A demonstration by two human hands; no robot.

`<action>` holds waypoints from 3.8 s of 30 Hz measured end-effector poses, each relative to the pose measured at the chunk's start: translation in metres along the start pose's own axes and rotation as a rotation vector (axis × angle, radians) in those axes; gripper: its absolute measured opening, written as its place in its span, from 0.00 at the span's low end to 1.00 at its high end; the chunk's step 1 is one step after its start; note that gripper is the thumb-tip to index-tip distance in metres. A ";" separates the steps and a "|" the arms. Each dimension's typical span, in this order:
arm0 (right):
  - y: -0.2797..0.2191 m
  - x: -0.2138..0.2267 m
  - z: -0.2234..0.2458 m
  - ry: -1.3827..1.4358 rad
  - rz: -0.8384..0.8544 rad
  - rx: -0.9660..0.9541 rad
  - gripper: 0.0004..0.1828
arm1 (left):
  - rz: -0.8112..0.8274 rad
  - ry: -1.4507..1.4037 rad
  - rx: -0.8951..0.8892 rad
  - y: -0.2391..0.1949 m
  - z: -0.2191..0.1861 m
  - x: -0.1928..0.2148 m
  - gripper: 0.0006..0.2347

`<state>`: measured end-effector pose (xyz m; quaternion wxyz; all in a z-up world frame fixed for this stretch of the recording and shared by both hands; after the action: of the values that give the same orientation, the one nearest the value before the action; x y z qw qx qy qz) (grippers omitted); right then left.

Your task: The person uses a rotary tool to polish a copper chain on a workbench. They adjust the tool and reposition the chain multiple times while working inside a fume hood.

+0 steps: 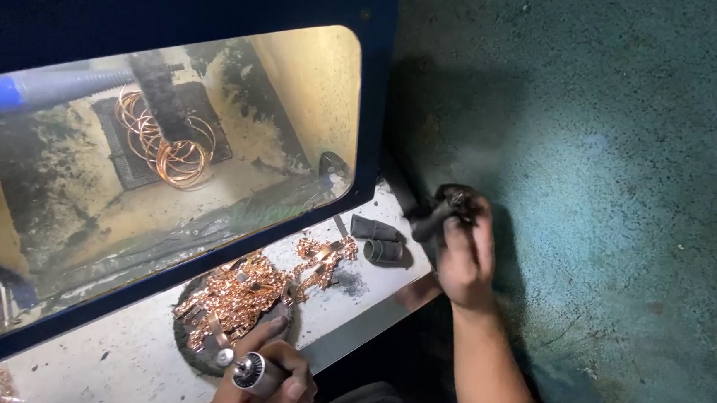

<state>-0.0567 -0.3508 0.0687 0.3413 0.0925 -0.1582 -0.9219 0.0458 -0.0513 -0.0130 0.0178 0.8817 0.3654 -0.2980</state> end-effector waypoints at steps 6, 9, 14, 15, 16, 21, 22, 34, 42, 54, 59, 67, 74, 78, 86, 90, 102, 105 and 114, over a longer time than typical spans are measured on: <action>-0.024 -0.021 0.020 0.298 -0.024 -0.186 0.21 | -0.043 0.056 -0.087 0.004 -0.023 -0.018 0.11; -0.045 -0.025 0.025 0.125 0.137 -0.151 0.19 | 0.367 -0.246 -0.051 0.016 -0.010 -0.025 0.21; -0.045 -0.061 0.074 -0.292 0.223 -0.018 0.12 | 0.054 -0.059 0.213 0.012 -0.010 -0.013 0.18; -0.044 -0.070 0.085 -0.374 0.256 0.048 0.11 | 0.202 0.042 0.128 0.010 -0.037 -0.030 0.23; -0.044 -0.078 0.089 -0.361 0.267 0.044 0.11 | 0.186 0.046 0.125 0.010 -0.038 -0.024 0.23; -0.045 -0.130 0.122 -0.425 0.545 0.168 0.13 | 0.314 0.053 0.069 0.012 -0.046 -0.027 0.26; -0.043 -0.134 0.122 -0.427 0.548 0.164 0.13 | 0.312 0.049 0.071 0.010 -0.048 -0.027 0.26; -0.044 -0.125 0.099 -0.493 0.439 0.125 0.11 | 0.384 -0.236 -0.184 0.013 -0.055 -0.025 0.17; -0.055 -0.100 0.075 -0.213 0.335 0.029 0.13 | 0.005 -0.420 -0.099 0.010 -0.027 0.000 0.12; -0.052 -0.133 0.092 -0.321 0.501 0.189 0.11 | 0.165 -0.381 -0.396 0.009 -0.047 -0.010 0.17; -0.047 -0.143 0.108 -0.275 0.577 0.229 0.11 | 0.021 -0.176 -0.217 -0.003 -0.046 -0.012 0.24; -0.047 -0.159 0.121 -0.332 0.656 0.295 0.10 | 0.194 -0.299 -0.245 0.008 -0.063 -0.034 0.20; -0.051 -0.163 0.126 -0.405 0.672 0.348 0.09 | 0.169 -0.208 -0.159 0.010 -0.054 -0.028 0.21; -0.052 -0.163 0.130 -0.433 0.661 0.356 0.09 | 0.102 -0.082 -0.173 0.010 -0.065 -0.034 0.21; -0.058 -0.124 0.090 -0.635 0.760 -0.451 0.22 | -0.123 0.528 -0.139 -0.005 0.000 -0.001 0.21; -0.069 -0.109 0.063 -0.298 0.802 -0.602 0.20 | 0.144 0.760 -0.292 0.015 -0.033 -0.045 0.25; -0.065 -0.118 0.092 -0.788 0.361 0.547 0.19 | 0.234 1.154 0.870 0.020 0.065 0.027 0.20; -0.059 -0.107 0.095 -0.548 0.381 0.274 0.07 | -0.109 0.936 0.394 0.011 0.077 0.043 0.18; -0.059 -0.089 0.056 -0.252 0.573 -0.332 0.30 | -0.304 0.520 0.073 0.011 0.062 0.015 0.21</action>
<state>-0.0408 -0.2374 0.1058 0.5743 -0.1271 -0.0664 -0.8060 0.0288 -0.0653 -0.0742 -0.1527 0.8635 0.4748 -0.0743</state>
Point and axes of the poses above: each hand's wrist, its own y-axis towards the middle knuckle, its own x-axis out of the back of the hand, z = x × y, the point moved 7 cm from there along y, towards the middle knuckle, and after that the axes turned 2 degrees about y, right-handed, at the moved point
